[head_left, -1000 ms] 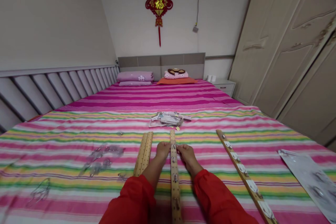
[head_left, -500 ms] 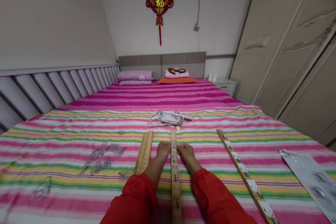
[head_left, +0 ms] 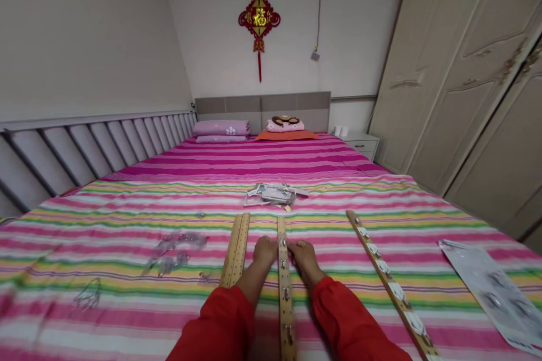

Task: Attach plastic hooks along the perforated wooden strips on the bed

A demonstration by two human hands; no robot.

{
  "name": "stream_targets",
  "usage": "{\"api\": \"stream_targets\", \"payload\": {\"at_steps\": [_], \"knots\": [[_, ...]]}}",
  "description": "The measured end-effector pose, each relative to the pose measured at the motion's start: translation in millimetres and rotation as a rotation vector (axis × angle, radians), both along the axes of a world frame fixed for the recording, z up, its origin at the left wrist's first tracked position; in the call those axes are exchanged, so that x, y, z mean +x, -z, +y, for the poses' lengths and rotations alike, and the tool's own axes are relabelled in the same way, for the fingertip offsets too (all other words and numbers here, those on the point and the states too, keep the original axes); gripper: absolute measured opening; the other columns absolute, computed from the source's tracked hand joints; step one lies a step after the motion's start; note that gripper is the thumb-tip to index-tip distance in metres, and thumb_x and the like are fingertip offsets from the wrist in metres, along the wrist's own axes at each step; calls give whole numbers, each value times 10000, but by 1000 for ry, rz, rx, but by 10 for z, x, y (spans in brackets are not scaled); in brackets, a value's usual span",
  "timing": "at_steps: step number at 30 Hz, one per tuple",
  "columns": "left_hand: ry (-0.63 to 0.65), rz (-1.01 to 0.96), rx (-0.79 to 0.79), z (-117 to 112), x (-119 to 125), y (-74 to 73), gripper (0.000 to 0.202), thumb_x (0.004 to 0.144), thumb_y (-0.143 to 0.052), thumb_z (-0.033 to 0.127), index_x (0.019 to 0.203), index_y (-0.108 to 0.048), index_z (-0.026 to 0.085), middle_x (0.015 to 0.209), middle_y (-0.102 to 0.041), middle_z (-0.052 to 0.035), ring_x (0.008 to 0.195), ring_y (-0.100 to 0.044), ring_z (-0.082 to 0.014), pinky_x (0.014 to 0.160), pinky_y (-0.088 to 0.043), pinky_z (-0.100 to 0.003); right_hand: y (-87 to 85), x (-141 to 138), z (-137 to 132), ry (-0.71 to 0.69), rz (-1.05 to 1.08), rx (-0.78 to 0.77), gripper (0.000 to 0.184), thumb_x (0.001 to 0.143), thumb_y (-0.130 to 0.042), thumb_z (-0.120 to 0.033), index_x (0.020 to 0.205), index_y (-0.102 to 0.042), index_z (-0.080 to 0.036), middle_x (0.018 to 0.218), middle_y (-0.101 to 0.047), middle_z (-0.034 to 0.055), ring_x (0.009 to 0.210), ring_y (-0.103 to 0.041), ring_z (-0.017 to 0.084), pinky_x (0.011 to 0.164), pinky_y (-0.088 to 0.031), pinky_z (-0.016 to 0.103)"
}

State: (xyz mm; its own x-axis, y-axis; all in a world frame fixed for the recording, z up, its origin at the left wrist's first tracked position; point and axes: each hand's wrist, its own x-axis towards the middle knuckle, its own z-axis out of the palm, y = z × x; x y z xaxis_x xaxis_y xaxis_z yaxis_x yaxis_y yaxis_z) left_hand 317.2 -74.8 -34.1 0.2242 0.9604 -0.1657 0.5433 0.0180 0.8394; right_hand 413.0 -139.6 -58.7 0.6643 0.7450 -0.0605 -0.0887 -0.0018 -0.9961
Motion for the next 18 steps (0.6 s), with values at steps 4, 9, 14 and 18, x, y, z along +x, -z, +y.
{"api": "stream_targets", "payload": {"at_steps": [4,9,14,18], "knots": [[23,62,16,-224,-109,-78,253,670,-616,267,480,-468,189,514,-551,-29,581,-556,-173,549,-332,-256,16,-63,-179,16,-68,-17,343,600,-638,-369,357,-453,-213,285,-399,-66,301,-328,77,336,-238,222],[56,71,24,-497,-281,-81,277,672,-616,250,461,-445,193,485,-528,-13,548,-532,-157,524,-321,-246,30,-170,-449,23,-153,-43,333,593,-634,-343,342,-467,-202,326,-428,-54,355,-366,86,384,-264,225],[41,48,0,-679,-364,-18,284,704,-599,268,476,-446,194,492,-547,-16,536,-541,-152,522,-340,-241,34,-275,-643,12,-201,-57,338,603,-625,-385,355,-482,-203,351,-444,-41,391,-384,103,410,-265,236],[10,16,2,-742,-372,-40,270,703,-591,247,488,-436,195,528,-570,-26,576,-561,-162,546,-356,-246,0,-311,-691,14,-213,-41,354,632,-599,-436,382,-487,-211,374,-451,-37,418,-400,118,438,-287,247]]}}
